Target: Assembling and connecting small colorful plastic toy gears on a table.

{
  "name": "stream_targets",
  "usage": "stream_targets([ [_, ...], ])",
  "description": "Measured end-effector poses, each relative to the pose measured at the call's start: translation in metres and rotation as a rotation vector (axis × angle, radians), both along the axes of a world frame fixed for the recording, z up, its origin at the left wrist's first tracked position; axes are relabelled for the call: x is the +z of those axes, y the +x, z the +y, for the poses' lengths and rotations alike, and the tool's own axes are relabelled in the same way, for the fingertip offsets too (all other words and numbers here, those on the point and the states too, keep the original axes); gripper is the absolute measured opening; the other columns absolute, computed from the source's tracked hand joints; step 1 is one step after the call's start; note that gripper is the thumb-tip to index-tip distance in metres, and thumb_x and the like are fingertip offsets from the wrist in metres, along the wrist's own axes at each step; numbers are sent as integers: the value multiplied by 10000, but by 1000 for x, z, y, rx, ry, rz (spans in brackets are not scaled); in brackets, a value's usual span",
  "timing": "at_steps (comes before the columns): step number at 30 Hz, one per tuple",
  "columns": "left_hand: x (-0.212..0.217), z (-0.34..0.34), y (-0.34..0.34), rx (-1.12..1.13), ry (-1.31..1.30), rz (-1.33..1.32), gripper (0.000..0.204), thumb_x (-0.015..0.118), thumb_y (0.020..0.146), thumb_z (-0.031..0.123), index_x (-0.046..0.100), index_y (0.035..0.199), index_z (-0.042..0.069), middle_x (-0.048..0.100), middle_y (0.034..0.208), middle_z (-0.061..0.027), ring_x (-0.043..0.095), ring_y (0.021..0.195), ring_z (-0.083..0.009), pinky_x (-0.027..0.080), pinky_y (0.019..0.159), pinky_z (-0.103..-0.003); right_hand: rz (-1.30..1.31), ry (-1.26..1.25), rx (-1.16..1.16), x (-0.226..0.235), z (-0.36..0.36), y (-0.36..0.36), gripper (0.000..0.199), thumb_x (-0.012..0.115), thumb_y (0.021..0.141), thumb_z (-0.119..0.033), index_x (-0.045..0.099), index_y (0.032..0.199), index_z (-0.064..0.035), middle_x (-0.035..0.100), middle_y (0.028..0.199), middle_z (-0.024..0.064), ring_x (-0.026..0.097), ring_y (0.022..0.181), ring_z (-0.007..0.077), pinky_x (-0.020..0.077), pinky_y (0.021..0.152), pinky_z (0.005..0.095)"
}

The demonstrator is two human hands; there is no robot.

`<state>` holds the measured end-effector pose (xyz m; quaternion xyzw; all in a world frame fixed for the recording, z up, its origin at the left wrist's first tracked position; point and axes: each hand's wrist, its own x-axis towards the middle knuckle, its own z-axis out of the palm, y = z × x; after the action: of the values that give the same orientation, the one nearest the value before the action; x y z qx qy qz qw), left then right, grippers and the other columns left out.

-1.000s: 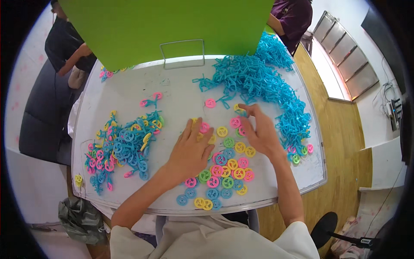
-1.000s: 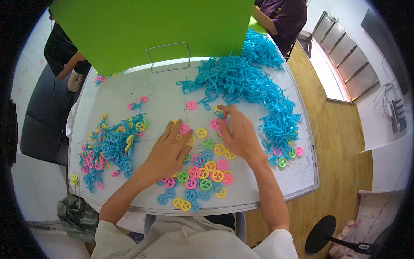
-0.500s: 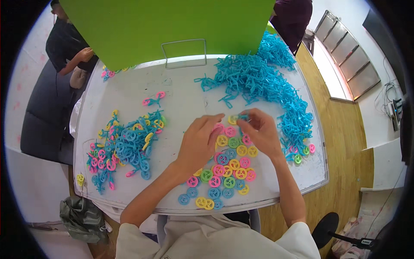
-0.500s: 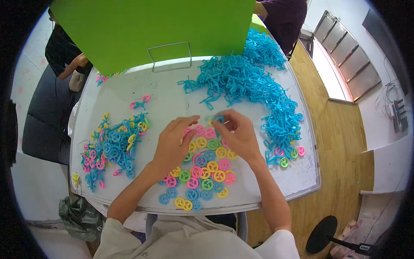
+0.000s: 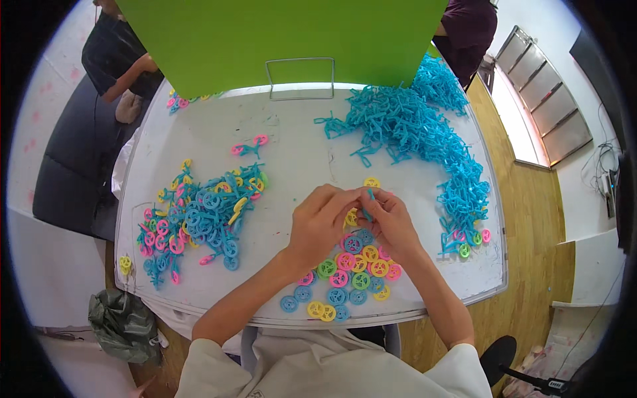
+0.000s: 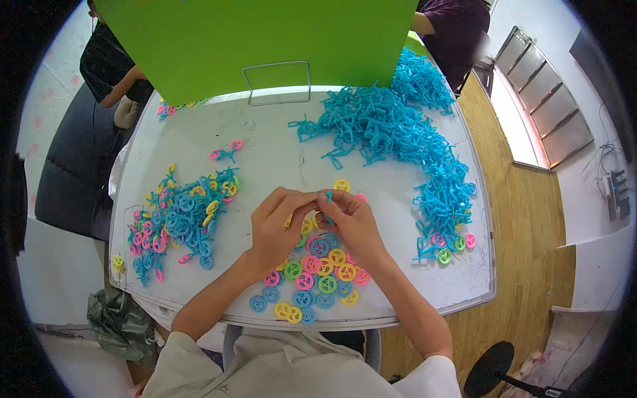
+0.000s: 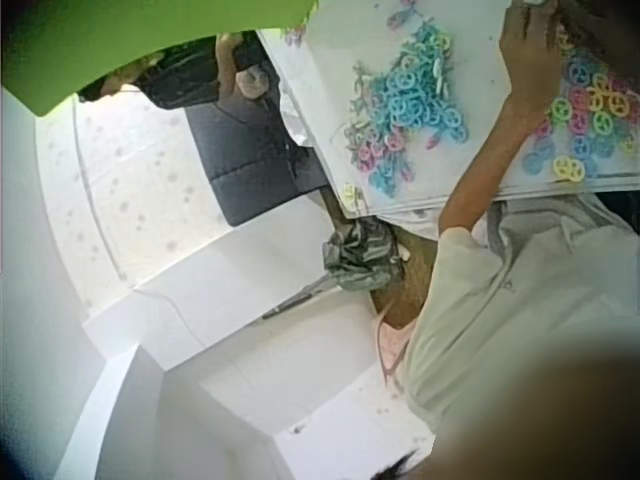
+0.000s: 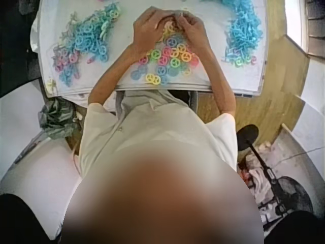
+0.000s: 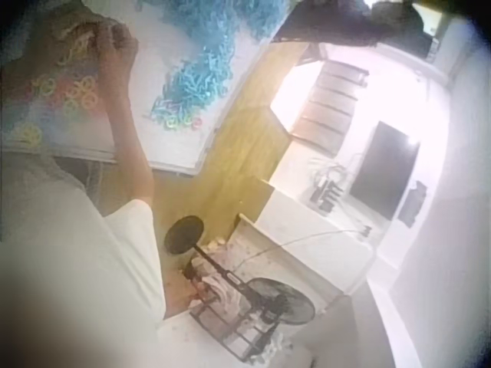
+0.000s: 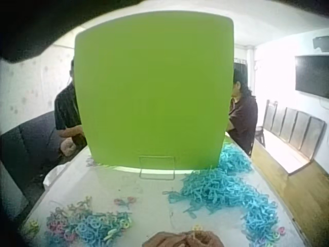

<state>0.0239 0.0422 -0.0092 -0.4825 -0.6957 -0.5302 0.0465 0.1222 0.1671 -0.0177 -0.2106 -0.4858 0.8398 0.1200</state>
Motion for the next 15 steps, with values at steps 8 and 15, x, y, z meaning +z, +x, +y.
stream_targets([
  [8, -9, -6, -28, 163, -323, 57, 259, 706, 766, 76, 675, 1023, 79, 584, 953, -95, 516, 918, -270, 417, 836, -364, -54, 233, -103, 2, 6, 0, 198, 604, 939, -196, 620, 1048, -32, 644, 874, 4, 592, 781, 56, 490, 687, 186],
  [15, -25, -7, -30, 51, -390, -5, 192, 708, 742, 58, 659, 927, 44, 595, 831, -70, 551, 754, -253, 460, 717, -357, -10, 486, -91, -1, 7, 1, 169, 589, 929, -86, 599, 1064, 13, 647, 910, 22, 579, 794, 50, 476, 692, 186],
])
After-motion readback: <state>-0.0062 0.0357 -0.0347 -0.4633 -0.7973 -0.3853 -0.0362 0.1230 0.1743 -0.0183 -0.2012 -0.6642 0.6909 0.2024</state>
